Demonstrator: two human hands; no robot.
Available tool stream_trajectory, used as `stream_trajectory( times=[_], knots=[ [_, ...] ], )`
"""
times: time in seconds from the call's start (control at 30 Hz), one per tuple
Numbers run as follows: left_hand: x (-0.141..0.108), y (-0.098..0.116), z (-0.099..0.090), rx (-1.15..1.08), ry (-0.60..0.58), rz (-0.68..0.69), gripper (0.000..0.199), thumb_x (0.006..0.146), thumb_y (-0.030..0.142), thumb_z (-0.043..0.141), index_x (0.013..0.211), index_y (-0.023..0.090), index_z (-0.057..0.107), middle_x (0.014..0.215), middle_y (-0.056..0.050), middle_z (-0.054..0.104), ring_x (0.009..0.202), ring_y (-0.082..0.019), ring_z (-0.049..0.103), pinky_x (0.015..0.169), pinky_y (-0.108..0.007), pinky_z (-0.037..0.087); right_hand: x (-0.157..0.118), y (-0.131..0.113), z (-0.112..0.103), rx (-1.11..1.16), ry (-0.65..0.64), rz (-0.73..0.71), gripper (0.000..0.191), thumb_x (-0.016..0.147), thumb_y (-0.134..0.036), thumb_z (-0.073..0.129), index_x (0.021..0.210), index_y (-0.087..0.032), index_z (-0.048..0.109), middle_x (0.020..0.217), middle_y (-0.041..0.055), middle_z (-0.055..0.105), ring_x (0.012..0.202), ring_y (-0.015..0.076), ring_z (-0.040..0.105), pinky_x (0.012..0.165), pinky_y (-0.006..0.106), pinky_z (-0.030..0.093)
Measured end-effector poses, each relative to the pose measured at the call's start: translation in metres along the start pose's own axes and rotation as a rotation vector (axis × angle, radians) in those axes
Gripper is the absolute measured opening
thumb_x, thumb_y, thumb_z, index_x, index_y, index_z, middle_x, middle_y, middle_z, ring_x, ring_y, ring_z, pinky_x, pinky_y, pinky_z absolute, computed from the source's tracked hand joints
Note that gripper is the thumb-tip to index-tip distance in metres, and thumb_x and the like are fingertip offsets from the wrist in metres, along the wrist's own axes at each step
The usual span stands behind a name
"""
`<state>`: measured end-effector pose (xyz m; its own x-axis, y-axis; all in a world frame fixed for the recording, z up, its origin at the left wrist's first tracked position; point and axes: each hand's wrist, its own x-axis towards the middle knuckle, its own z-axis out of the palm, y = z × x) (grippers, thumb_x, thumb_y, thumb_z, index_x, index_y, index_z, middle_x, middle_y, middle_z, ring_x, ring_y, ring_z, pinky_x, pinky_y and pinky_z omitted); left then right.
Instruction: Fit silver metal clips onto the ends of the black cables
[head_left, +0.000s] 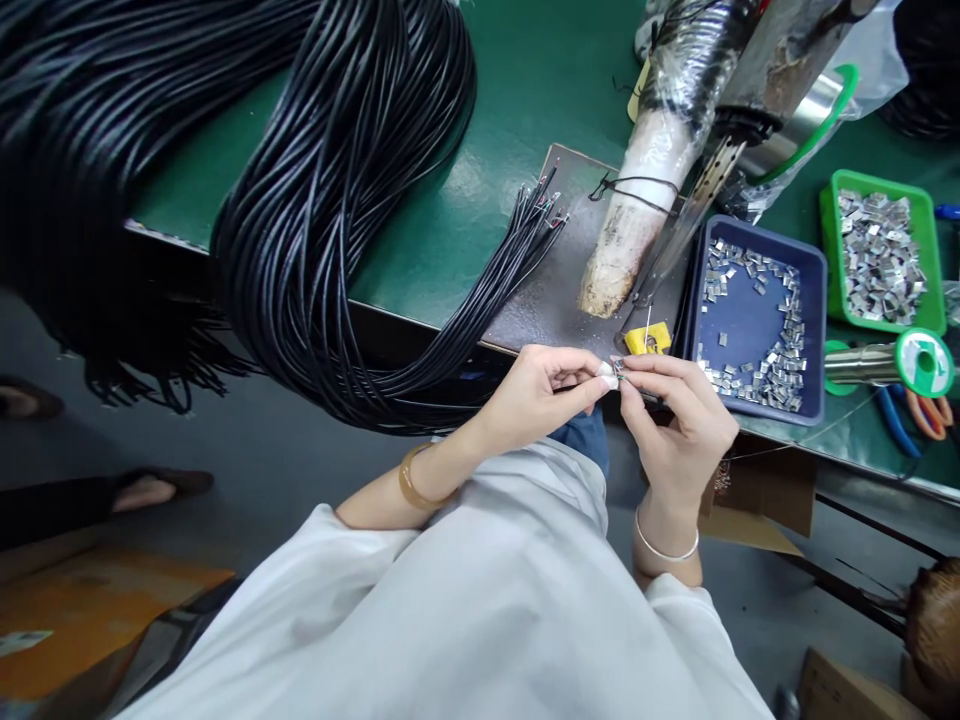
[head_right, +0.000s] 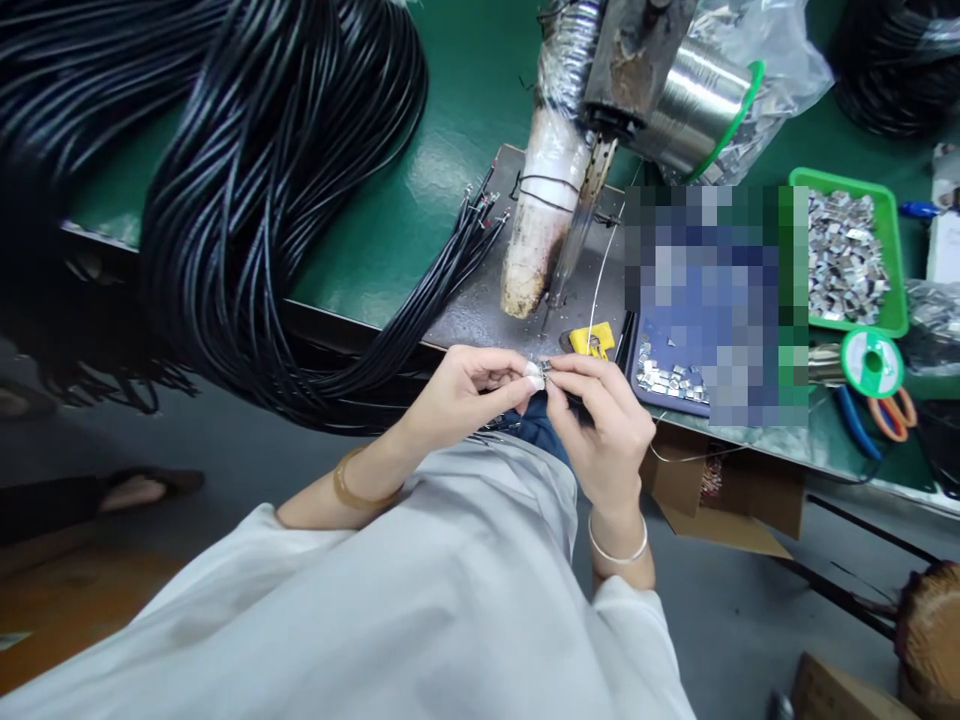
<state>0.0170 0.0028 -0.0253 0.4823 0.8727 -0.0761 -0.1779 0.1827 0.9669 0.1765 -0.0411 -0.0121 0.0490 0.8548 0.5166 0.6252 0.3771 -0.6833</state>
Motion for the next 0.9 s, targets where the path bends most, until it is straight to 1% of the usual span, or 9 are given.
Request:
stream_trajectory(
  times=[0.1,0.2,0.3,0.37,0.47,0.57,0.67,0.8,0.9],
  knots=[
    [-0.001,-0.001,0.001,0.072,0.048,0.126,0.014,0.084,0.024,0.074,0.082,0.011,0.070,0.072,-0.004,0.069,0.063,-0.010,0.061,0.059,-0.019,0.049,-0.003,0.002,0.003,0.196,0.043,0.140,0.015,0.085,-0.012,0.070,0.092,-0.025,0.073,0.100,0.0014,0.072,0.092,0.0161,0.071,0.085,0.034,0.062],
    [-0.003,-0.002,0.000,0.211,0.068,0.392,0.007,0.084,0.019,0.074,0.086,0.012,0.073,0.079,-0.005,0.073,0.066,-0.009,0.062,0.060,-0.019,0.048,-0.005,0.010,0.006,0.566,-0.019,0.354,0.003,0.085,-0.024,0.073,0.083,-0.023,0.071,0.102,0.0019,0.070,0.090,0.0168,0.073,0.084,0.034,0.063],
    [-0.004,-0.004,-0.002,0.317,0.063,0.560,0.005,0.085,0.017,0.073,0.089,0.014,0.074,0.083,-0.005,0.076,0.065,-0.009,0.062,0.061,-0.019,0.048,-0.004,0.016,0.008,0.780,-0.113,0.470,0.015,0.083,-0.035,0.076,0.078,-0.022,0.069,0.104,0.0020,0.070,0.086,0.0173,0.075,0.086,0.037,0.064],
    [-0.005,-0.004,-0.002,0.317,0.068,0.519,0.005,0.089,0.018,0.069,0.089,0.014,0.073,0.082,-0.005,0.077,0.066,-0.010,0.065,0.063,-0.019,0.050,-0.003,0.014,0.008,0.728,-0.092,0.467,0.013,0.084,-0.033,0.075,0.080,-0.022,0.070,0.103,0.0021,0.070,0.089,0.0178,0.074,0.086,0.037,0.064],
    [-0.008,-0.005,0.001,0.201,0.091,0.303,0.011,0.094,0.023,0.062,0.089,0.014,0.066,0.072,-0.003,0.074,0.062,-0.010,0.066,0.062,-0.019,0.050,0.000,0.007,0.008,0.464,0.105,0.371,0.005,0.089,-0.026,0.069,0.087,-0.022,0.071,0.101,0.0029,0.070,0.094,0.0180,0.073,0.084,0.036,0.064],
    [-0.007,-0.004,0.004,0.027,0.134,0.116,0.013,0.092,0.028,0.064,0.094,0.015,0.061,0.065,0.000,0.071,0.049,-0.006,0.056,0.052,-0.017,0.044,0.002,0.002,0.007,0.308,0.247,0.275,0.009,0.095,-0.024,0.060,0.095,-0.022,0.068,0.101,0.0038,0.070,0.092,0.0177,0.073,0.081,0.037,0.065],
    [-0.003,-0.002,0.005,-0.090,0.161,0.031,0.021,0.088,0.031,0.070,0.094,0.015,0.059,0.061,0.002,0.070,0.042,-0.004,0.049,0.047,-0.016,0.039,0.001,0.002,0.005,0.173,0.240,0.169,0.007,0.094,-0.019,0.061,0.095,-0.022,0.067,0.099,0.0037,0.072,0.091,0.0187,0.073,0.080,0.039,0.064],
    [0.000,0.001,0.003,-0.117,0.140,-0.014,0.027,0.083,0.033,0.075,0.094,0.016,0.057,0.059,0.002,0.067,0.045,-0.006,0.054,0.049,-0.016,0.042,0.000,0.002,0.005,-0.039,0.231,-0.089,0.019,0.083,-0.009,0.072,0.094,-0.024,0.069,0.099,0.0019,0.075,0.088,0.0189,0.074,0.079,0.037,0.063],
    [0.001,0.001,0.002,-0.103,0.125,-0.018,0.025,0.085,0.030,0.072,0.099,0.016,0.057,0.055,0.004,0.062,0.047,-0.007,0.055,0.051,-0.017,0.043,-0.001,0.002,0.008,-0.073,0.179,-0.176,0.021,0.083,-0.010,0.072,0.097,-0.025,0.068,0.101,0.0017,0.076,0.089,0.0185,0.074,0.079,0.036,0.063]
  ],
)
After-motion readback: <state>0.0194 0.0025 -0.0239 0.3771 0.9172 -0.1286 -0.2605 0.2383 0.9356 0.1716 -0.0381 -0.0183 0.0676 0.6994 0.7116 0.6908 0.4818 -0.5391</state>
